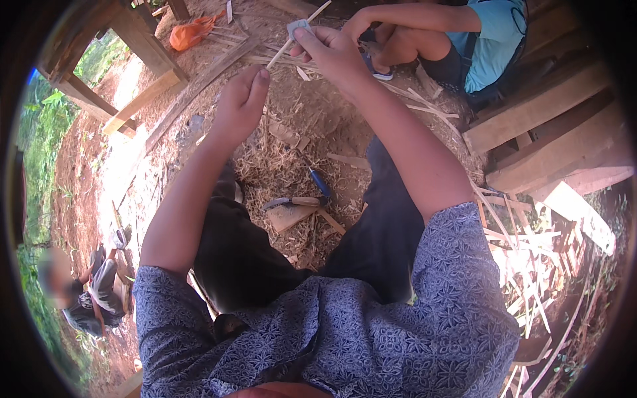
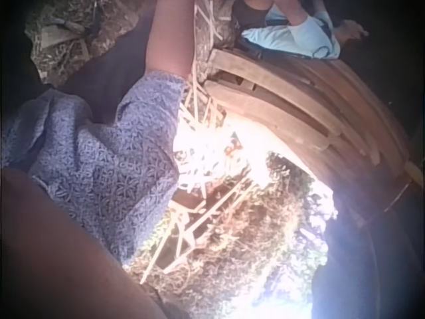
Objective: The person sits on the ground and uses a knife to shave thin strips from a small piece of wood. They repeatedly scrape the blade along the wood to produce shavings, occasionally pausing to inspect the piece.
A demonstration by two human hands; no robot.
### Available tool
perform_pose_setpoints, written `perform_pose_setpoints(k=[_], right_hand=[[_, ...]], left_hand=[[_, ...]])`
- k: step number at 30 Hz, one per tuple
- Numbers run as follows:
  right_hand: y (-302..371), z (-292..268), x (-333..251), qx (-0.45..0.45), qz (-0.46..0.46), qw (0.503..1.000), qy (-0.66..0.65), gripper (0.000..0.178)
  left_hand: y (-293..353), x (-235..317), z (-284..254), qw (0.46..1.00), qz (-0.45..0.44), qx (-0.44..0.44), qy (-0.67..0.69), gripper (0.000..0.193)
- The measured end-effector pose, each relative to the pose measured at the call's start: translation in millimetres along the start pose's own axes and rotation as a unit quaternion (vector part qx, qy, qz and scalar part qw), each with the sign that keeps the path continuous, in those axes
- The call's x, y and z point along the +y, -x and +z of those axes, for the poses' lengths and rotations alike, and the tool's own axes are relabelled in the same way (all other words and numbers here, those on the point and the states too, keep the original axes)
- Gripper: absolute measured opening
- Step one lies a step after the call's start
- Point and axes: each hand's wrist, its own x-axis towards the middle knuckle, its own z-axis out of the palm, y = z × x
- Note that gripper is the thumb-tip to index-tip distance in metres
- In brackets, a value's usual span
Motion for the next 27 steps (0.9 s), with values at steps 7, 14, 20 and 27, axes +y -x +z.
perform_pose_setpoints(k=[7,14,20,27], right_hand=[[3.3,-8.8,1.7,-0.027,0.011,0.999,-0.019,0.030],[8.1,-6.0,-7.3,0.022,0.058,0.998,-0.009,0.043],[2.4,-16.1,4.0,-0.029,0.076,0.997,-0.013,0.055],[15.0,-20.2,-16.2,-0.082,0.116,0.990,-0.007,0.056]], left_hand=[[-0.1,-12.9,-1.7,0.995,-0.045,-0.082,0.040,0.026],[-2.7,8.2,3.6,0.996,-0.090,-0.007,0.001,0.034],[-3.2,-0.9,8.6,0.997,-0.003,0.047,-0.054,0.028],[-0.5,3.7,5.9,0.993,0.059,0.049,-0.088,0.024]])
